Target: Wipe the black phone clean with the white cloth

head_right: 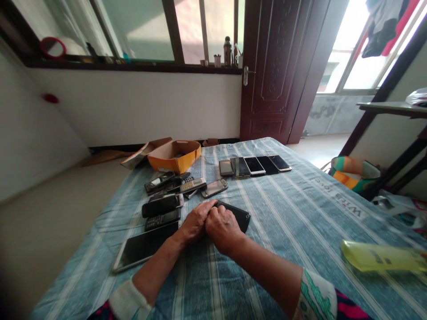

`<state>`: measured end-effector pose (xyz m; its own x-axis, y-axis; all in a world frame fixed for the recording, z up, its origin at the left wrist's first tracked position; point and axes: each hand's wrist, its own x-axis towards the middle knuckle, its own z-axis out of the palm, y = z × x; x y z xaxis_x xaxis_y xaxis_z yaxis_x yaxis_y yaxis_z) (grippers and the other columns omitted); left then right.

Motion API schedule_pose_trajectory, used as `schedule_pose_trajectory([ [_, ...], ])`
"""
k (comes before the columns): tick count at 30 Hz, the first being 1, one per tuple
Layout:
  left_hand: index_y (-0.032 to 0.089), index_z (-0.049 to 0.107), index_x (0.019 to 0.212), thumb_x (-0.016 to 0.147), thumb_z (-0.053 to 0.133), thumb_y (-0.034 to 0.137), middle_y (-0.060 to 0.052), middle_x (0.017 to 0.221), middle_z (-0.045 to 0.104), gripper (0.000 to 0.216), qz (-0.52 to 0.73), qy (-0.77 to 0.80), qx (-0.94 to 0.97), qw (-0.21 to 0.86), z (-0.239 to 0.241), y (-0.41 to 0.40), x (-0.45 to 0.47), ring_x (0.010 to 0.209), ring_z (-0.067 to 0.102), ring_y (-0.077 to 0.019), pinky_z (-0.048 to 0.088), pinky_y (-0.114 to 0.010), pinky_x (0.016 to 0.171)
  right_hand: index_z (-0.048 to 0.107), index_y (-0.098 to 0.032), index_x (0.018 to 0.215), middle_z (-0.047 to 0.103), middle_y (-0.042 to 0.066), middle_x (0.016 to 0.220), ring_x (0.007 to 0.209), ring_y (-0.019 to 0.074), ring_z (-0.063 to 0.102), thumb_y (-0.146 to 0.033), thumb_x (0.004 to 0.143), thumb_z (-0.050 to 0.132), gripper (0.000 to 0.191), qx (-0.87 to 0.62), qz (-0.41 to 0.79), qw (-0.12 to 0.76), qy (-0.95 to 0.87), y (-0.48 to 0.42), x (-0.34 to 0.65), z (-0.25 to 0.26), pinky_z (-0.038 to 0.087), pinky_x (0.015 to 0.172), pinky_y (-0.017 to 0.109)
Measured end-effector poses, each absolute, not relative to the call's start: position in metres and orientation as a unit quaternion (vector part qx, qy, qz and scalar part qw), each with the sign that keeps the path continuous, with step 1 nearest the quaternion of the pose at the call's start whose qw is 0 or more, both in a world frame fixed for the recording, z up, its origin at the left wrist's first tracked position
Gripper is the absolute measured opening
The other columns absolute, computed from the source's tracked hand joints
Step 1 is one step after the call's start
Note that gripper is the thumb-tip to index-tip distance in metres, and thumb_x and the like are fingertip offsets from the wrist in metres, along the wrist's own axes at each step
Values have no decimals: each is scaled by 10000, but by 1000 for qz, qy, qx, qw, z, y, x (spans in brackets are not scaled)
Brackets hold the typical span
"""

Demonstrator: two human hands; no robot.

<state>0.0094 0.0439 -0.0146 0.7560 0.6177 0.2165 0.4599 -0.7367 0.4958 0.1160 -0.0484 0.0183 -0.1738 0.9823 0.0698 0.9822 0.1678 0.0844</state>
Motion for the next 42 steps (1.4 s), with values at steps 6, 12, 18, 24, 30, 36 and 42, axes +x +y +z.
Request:
schedule_pose_trajectory([
  [6,121,522,1280,717,388,3,-117,1229,613,590,185,303,915,193,-16,42,12,1141,548,-220,417,-365,1017,624,-117,989,603,126,992,904,246,545,-73,881,446,213,650,36,2,759,-68,131,19,477,719,340],
  [12,119,554,1250,766,404,43,-112,1222,626,512,165,327,912,186,-8,47,15,1142,554,-227,428,-340,1006,630,-112,1000,606,139,985,919,259,544,-100,899,431,223,663,15,-2,749,-48,119,19,475,691,342],
  [18,128,556,1243,758,379,2,-99,1208,637,531,167,329,913,171,-7,52,20,1117,571,-203,434,-324,998,630,-121,968,605,125,962,880,250,545,-83,885,446,206,644,35,-13,764,-57,126,15,467,676,334],
  [24,84,470,1320,702,404,-14,-152,1304,558,629,167,326,916,164,-15,51,21,1217,506,-229,405,-350,1039,612,-119,1007,602,112,933,835,230,540,-64,886,436,220,643,66,-17,763,-80,145,7,450,660,321],
  [30,104,509,1283,747,416,30,-138,1243,601,549,172,308,920,171,-16,53,17,1165,548,-218,433,-330,1010,638,-121,951,607,132,960,886,254,543,-94,885,443,207,646,38,-18,762,-54,126,14,457,677,327],
  [36,136,533,1244,775,438,71,-118,1165,632,483,193,291,921,172,-21,54,11,1099,574,-224,462,-375,979,639,-124,951,614,130,956,902,252,541,-118,899,434,212,642,26,-38,765,-44,121,11,451,685,325],
  [42,124,543,1226,663,402,-35,-115,1170,623,601,211,271,926,158,-30,52,9,1112,552,-218,439,-391,1009,617,-151,915,606,91,922,877,228,537,-88,861,480,160,632,38,-101,768,-74,148,-3,426,740,329],
])
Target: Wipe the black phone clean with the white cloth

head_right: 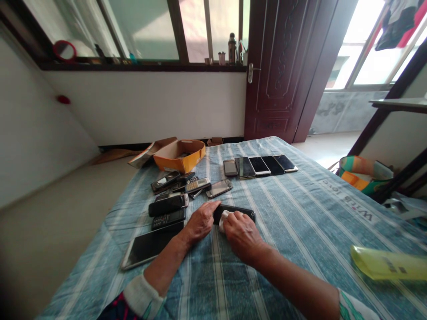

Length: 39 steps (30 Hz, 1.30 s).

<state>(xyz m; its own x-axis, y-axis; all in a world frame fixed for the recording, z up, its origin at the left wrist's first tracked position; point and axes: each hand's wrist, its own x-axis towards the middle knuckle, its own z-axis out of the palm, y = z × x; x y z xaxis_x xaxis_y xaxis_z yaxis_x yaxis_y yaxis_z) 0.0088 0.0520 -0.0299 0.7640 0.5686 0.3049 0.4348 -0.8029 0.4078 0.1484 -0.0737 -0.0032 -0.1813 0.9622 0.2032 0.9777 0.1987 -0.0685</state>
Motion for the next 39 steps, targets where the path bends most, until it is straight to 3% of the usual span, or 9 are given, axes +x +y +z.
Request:
schedule_pose_trajectory([
  [3,116,551,1213,639,409,-43,-121,1156,628,612,214,263,928,153,-29,50,8,1097,555,-223,443,-395,1005,597,-156,987,600,93,1003,951,241,525,-134,849,528,155,-608,-30,157,-777,-85,156,-6,413,863,379],
  [8,138,554,1207,636,404,-49,-102,1152,633,619,209,266,930,148,-27,48,6,1101,553,-212,440,-394,1011,536,-131,1160,549,125,1160,1134,255,468,-104,835,504,327,-561,-7,218,-799,-87,153,-8,356,1016,408],
  [13,114,558,1201,671,410,-35,-117,1161,631,570,198,268,931,151,-26,49,3,1111,549,-210,437,-380,1013,584,-124,1055,567,122,1080,1057,238,502,-46,840,434,274,-559,10,223,-799,-67,142,-13,401,978,395],
  [18,162,578,1165,813,418,67,-84,1111,653,398,205,264,929,161,-19,46,0,1058,577,-189,465,-349,972,545,-123,1182,557,135,1142,1136,231,474,-31,823,430,389,-565,11,246,-788,-48,130,-15,387,1004,371],
  [24,141,580,1163,838,439,123,-105,1119,653,355,207,267,925,173,-15,44,0,1055,583,-205,471,-357,960,522,-131,1187,558,114,1130,1083,225,490,-26,825,435,387,-578,13,261,-773,-51,132,-13,404,962,344],
  [32,115,576,1183,687,415,4,-121,1147,640,533,185,281,925,177,-18,47,1,1108,556,-221,430,-402,1016,580,-144,960,573,84,982,937,210,521,-100,853,504,138,-592,8,210,-778,-62,145,-3,415,849,326],
  [39,121,576,1188,648,410,-24,-115,1181,628,583,186,284,925,170,-18,48,2,1129,548,-218,427,-399,1026,580,-149,1008,586,87,1009,958,217,536,-252,868,580,174,-603,19,202,-771,-72,147,4,405,858,336],
])
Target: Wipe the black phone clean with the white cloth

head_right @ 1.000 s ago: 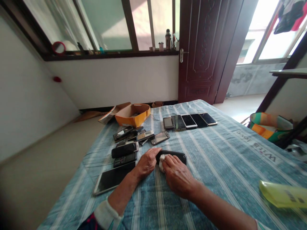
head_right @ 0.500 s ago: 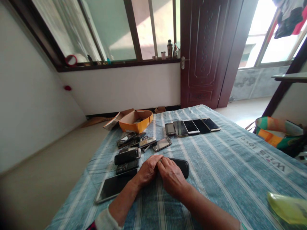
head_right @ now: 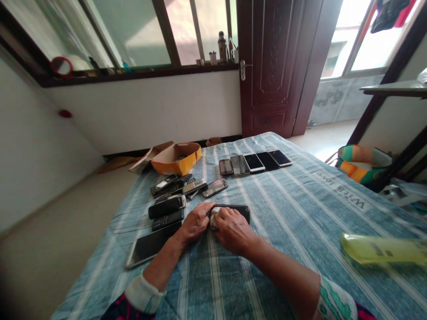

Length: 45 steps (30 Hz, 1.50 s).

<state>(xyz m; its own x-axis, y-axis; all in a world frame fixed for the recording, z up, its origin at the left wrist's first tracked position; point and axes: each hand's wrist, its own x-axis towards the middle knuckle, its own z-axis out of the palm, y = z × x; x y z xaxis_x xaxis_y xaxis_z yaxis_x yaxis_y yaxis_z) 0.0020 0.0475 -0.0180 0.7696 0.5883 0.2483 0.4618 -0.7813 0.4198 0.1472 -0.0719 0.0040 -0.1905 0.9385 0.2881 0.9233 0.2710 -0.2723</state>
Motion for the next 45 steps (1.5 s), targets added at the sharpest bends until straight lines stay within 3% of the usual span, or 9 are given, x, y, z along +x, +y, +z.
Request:
schedule_pose_trajectory([
  [10,153,605,1148,736,431,4,-96,1116,662,472,206,279,924,159,-17,45,2,1069,587,-211,464,-397,983,580,-155,1040,599,89,1018,961,218,551,-232,918,488,171,-601,19,185,-777,-81,147,7,406,847,329],
  [30,176,596,1166,726,437,1,-71,1115,666,499,209,282,923,159,-21,42,0,1063,590,-200,471,-379,976,547,-162,1018,590,69,991,928,186,530,-41,828,446,247,-582,55,191,-788,-99,156,8,382,802,288],
  [36,182,592,1166,729,425,-5,-69,1113,664,504,208,280,924,157,-22,42,0,1063,586,-198,466,-376,980,590,-158,908,602,79,957,875,199,538,-77,854,464,158,-605,19,139,-784,-90,150,6,381,752,299],
  [45,176,583,1165,717,427,-7,-73,1109,660,509,200,274,928,152,-22,43,0,1060,586,-199,467,-371,977,643,-135,906,620,119,970,920,247,557,-83,859,462,194,-641,-16,88,-762,-71,133,13,408,749,336],
])
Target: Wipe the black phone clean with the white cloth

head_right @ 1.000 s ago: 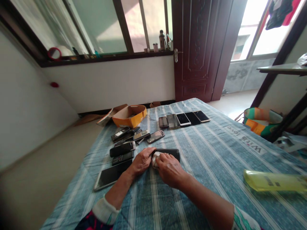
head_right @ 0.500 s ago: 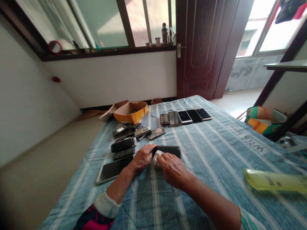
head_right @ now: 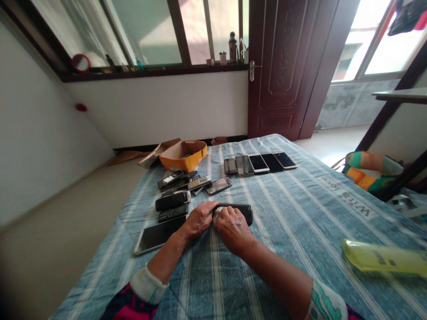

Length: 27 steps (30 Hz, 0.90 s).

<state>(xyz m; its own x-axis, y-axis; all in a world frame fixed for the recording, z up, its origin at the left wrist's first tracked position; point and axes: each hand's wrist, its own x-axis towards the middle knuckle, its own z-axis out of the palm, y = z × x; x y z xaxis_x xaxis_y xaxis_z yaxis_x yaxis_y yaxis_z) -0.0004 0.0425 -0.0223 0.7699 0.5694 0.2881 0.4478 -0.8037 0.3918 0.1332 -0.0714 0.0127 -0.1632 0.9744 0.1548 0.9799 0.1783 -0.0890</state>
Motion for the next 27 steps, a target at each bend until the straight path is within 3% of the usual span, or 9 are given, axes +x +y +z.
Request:
schedule_pose_trajectory([
  [19,173,594,1155,713,438,-18,-80,1093,665,507,203,266,929,160,-20,40,0,1043,590,-206,480,-364,950,663,-129,937,646,127,950,909,250,582,-73,840,447,243,-648,1,57,-759,-68,140,20,421,737,322],
  [27,164,595,1141,713,442,-20,-82,1090,666,490,208,268,927,162,-21,38,0,1044,587,-212,481,-360,946,644,-150,1007,616,112,1101,1061,239,525,-100,871,437,253,-656,-4,133,-743,-83,169,-5,388,922,338],
])
